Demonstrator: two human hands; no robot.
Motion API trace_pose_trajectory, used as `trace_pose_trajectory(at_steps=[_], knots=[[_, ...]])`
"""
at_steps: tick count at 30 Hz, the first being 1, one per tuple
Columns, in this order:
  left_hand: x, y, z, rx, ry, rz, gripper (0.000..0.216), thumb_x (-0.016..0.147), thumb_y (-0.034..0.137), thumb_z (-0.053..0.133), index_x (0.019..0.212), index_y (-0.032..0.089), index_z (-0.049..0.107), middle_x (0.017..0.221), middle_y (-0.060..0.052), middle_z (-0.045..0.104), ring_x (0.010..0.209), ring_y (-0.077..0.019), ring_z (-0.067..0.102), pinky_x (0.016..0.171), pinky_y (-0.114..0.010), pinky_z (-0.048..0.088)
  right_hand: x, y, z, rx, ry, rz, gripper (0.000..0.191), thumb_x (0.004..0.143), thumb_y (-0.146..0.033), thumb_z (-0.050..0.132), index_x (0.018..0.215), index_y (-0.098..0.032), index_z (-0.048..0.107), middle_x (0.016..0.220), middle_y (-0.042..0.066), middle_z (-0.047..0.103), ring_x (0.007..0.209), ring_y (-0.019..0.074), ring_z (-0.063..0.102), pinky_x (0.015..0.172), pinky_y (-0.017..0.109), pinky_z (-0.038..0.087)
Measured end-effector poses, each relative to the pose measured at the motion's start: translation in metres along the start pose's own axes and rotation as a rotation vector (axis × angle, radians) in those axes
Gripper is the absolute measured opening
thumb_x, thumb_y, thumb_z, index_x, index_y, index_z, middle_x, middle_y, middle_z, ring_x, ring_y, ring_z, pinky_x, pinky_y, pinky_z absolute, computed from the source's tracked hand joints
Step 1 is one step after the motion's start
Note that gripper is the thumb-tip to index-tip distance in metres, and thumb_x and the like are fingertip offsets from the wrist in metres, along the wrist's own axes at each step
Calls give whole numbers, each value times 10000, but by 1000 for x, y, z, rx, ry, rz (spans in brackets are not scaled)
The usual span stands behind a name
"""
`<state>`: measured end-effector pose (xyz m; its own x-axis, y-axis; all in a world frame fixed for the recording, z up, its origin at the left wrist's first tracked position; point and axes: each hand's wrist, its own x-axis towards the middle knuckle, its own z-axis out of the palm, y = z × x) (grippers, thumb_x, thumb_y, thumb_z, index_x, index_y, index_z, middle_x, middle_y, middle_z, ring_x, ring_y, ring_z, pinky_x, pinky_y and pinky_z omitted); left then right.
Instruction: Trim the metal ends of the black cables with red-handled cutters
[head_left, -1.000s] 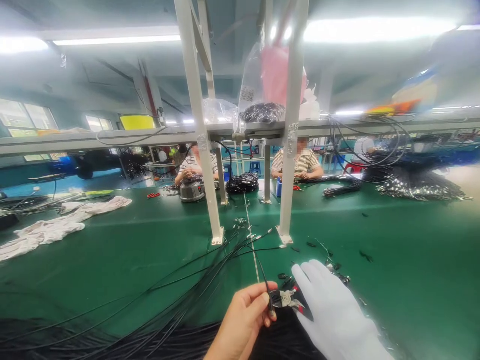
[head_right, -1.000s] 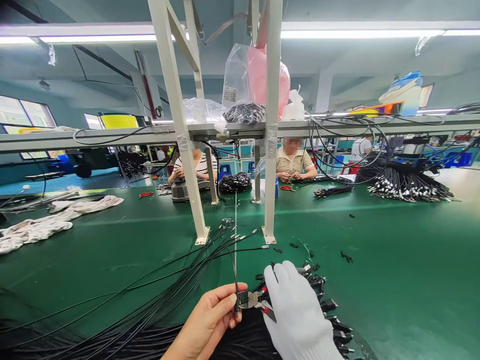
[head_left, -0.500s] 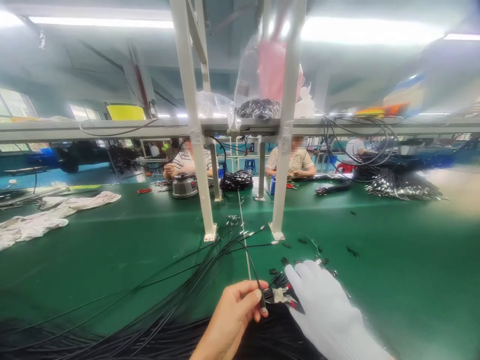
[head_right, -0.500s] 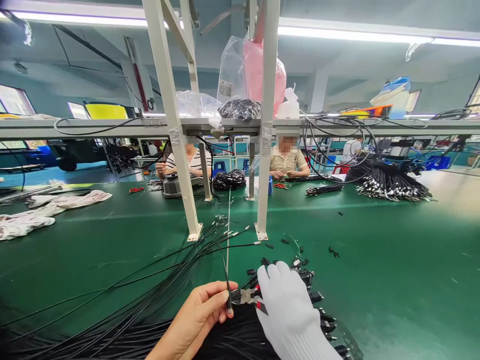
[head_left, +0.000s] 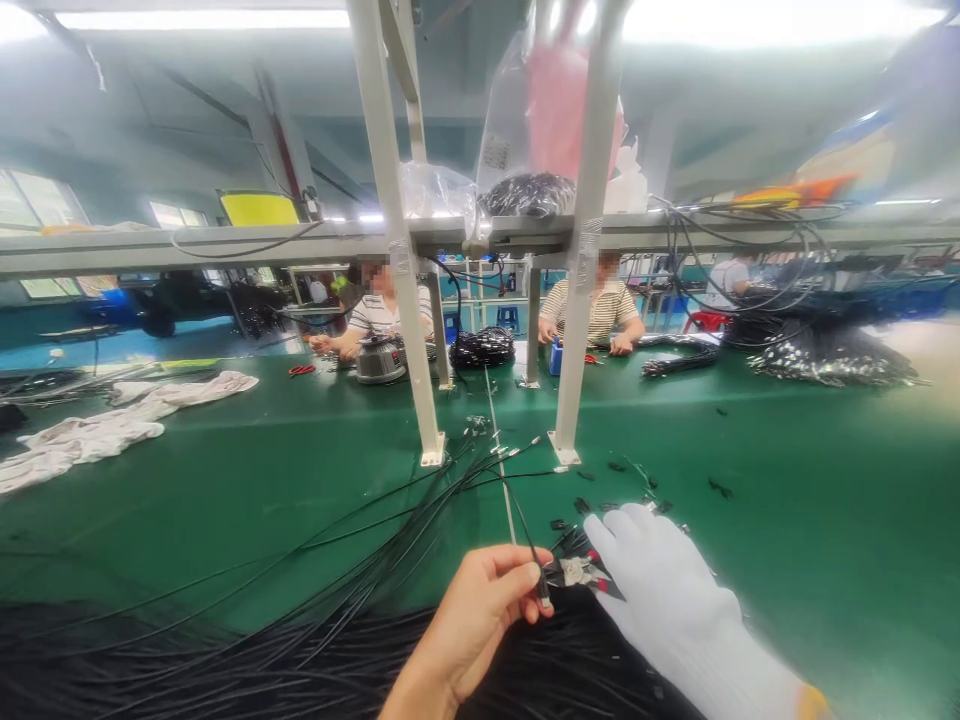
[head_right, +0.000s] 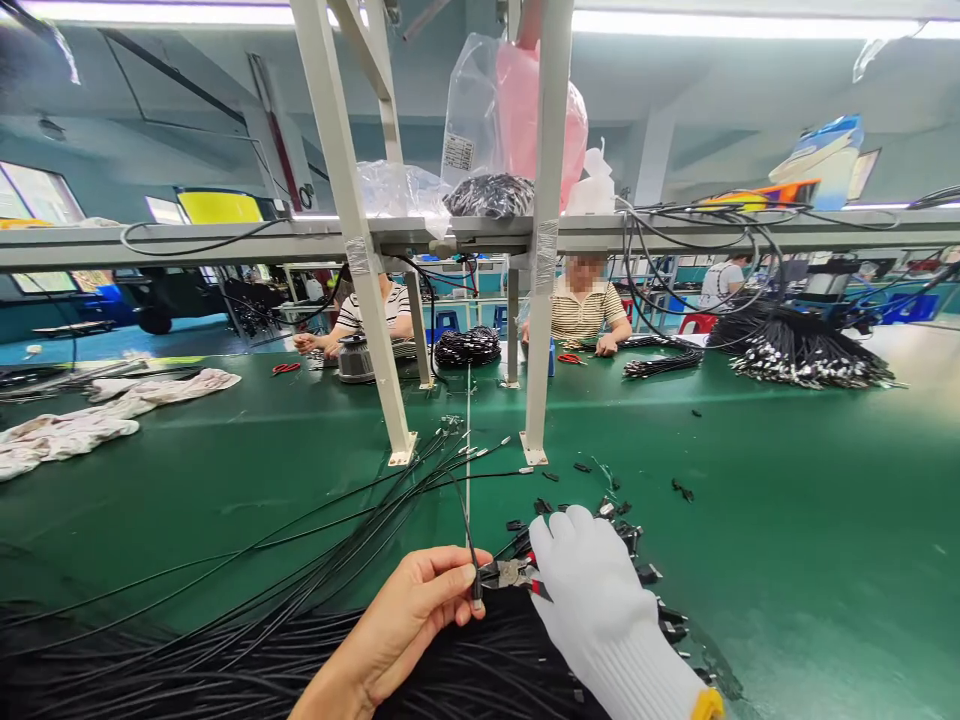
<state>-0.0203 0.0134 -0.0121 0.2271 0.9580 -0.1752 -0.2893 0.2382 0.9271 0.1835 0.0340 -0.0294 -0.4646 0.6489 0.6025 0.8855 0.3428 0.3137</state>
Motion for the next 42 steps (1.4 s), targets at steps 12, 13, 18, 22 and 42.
trace_pose_trajectory(at_steps=[12, 13, 18, 22, 42], knots=[[-2, -2, -3, -31, -6, -26, 325, 606, 302, 840, 825, 73, 772, 630, -46, 637, 552, -115, 545, 616, -269, 394, 0, 5, 8, 104, 55, -86, 237, 642, -330, 755, 639, -256, 530, 596, 9, 530, 618, 210, 435, 614, 332, 228], [-2, -2, -3, -32, -15, -26, 321, 608, 301, 840, 826, 74, 773, 634, -46, 639, 554, -114, 548, 616, -268, 396, 0, 5, 6, 98, 54, -88, 230, 631, -320, 759, 632, -257, 538, 593, 10, 534, 615, 211, 440, 613, 331, 232], [-3, -2, -4, -31, -41, -30, 315, 618, 296, 837, 818, 64, 766, 642, -47, 643, 547, -103, 555, 613, -254, 407, 1, 6, 2, 132, 39, -108, 219, 581, -253, 778, 578, -253, 559, 566, -2, 557, 569, 198, 470, 595, 317, 239], [-5, 0, -6, -36, -54, -35, 347, 627, 308, 844, 850, 54, 760, 669, -58, 657, 576, -109, 587, 605, -239, 416, 1, 6, 3, 131, -18, -132, 181, 640, -241, 737, 586, -248, 565, 567, -4, 569, 542, 191, 494, 578, 312, 239], [-3, -3, -11, -279, 141, 158, 330, 625, 312, 905, 818, 112, 727, 806, -63, 710, 690, -107, 601, 671, -228, 466, -7, -12, 6, 146, -19, 71, 264, 825, -384, 626, 1010, -197, 651, 861, 63, 651, 758, 219, 615, 657, 314, 449]])
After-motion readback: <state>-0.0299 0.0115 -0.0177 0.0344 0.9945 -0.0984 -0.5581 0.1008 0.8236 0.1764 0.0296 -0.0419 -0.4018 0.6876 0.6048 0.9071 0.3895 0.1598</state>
